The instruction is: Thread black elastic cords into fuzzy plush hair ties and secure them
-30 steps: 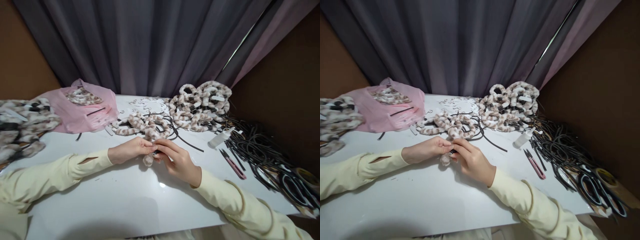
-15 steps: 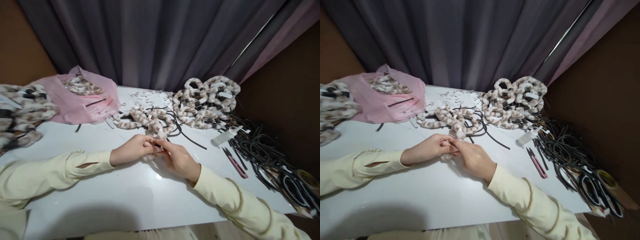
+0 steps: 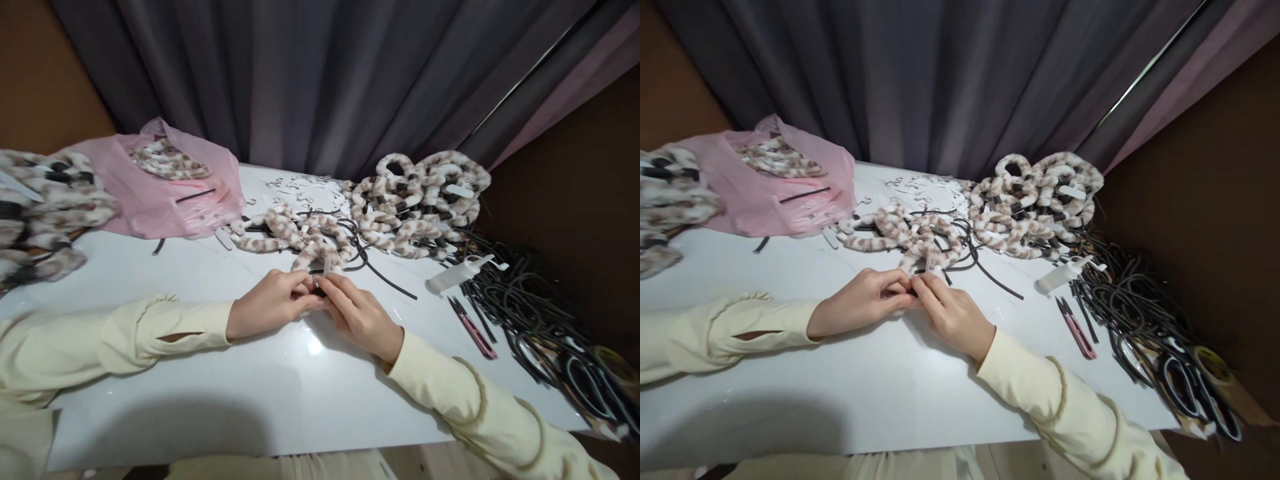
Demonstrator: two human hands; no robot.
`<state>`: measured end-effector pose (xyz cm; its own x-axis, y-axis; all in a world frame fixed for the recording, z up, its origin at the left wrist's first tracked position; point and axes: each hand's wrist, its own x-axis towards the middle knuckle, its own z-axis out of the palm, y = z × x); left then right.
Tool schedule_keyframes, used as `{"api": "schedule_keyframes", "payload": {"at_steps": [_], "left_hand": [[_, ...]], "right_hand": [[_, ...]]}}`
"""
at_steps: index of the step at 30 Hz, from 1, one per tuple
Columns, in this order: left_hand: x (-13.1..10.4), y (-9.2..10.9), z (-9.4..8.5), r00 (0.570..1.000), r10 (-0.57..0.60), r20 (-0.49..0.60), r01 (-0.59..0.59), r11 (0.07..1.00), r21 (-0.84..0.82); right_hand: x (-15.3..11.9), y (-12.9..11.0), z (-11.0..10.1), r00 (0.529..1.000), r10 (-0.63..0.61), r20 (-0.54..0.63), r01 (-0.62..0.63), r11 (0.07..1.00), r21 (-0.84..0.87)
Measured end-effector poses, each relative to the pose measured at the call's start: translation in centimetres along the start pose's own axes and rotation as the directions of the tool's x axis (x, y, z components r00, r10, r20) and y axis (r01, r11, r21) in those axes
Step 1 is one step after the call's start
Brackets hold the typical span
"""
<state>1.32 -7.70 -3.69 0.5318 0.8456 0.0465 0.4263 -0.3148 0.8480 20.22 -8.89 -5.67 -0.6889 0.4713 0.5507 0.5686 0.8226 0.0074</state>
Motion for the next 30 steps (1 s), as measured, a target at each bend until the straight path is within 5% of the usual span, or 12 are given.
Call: {"api": "schedule_keyframes", "payload": {"at_steps": [4,12,22,30], "left_hand": [[-0.3,-0.8,0.3,0.967,0.241,-0.083,-0.217,0.95,0.225],[-0.5,-1.4,0.4,0.736,0.674,-0.065,-0.537,0.64,0.549],[-0.2,-1.7,0.2,0.656,0.754,0.037,-0.602,0.493,0.628],[0.0,-1.9,0.2,0.64,0.768,0.021,-0.619,0.5,0.605]], "right_hand": [[-0.1,0.1,0.1,0.999,-0.034,-0.006,0.034,0.999,-0.011],[-0.3,-0.1,0.0,0.989,-0.078,-0.124,0.071,0.995,-0.065],[-0.4,-0.6,-0.1,0.987,0.007,-0.161,-0.014,0.999,-0.044],[-0.4,-0.2,0.1,0.991,0.016,-0.132,-0.012,0.999,0.031]]}}
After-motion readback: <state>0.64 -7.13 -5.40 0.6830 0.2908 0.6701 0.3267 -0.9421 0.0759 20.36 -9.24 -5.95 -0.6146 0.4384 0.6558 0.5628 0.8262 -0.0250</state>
